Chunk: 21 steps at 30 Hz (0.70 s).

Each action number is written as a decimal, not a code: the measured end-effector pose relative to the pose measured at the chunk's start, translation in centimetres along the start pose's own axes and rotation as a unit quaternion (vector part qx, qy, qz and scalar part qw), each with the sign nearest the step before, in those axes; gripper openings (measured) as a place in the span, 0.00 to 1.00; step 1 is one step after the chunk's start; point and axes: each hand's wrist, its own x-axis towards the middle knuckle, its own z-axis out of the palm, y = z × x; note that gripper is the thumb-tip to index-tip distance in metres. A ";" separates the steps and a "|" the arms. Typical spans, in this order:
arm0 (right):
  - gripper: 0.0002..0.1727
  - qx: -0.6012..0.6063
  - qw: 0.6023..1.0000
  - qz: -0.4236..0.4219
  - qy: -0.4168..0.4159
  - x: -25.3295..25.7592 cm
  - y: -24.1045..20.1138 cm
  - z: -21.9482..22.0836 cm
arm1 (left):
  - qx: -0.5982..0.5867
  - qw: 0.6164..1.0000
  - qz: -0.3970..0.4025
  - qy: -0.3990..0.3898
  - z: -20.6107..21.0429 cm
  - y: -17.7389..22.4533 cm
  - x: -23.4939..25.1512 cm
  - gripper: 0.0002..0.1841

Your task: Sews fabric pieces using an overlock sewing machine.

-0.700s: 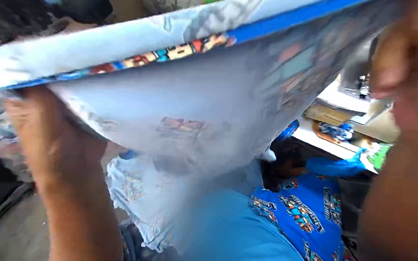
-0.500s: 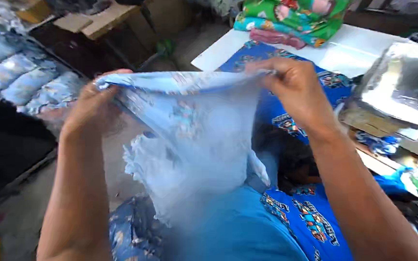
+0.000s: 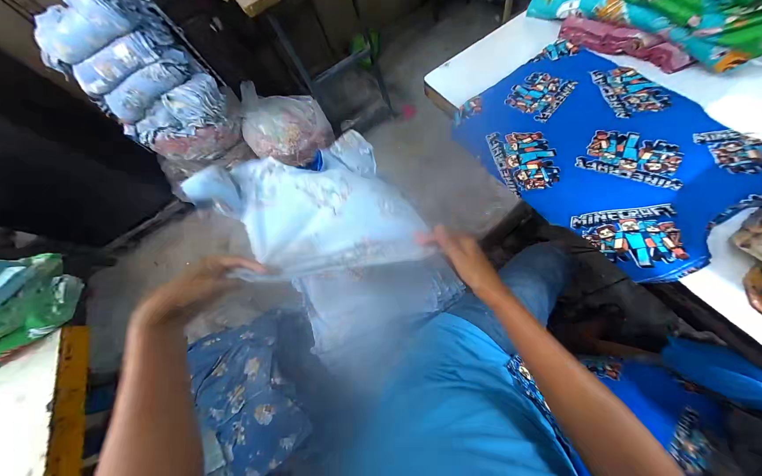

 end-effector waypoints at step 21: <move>0.12 -0.185 0.967 0.164 0.063 -29.8 -0.4 -9.2 | 0.177 0.881 0.376 -0.227 20.9 15.2 17.2 0.17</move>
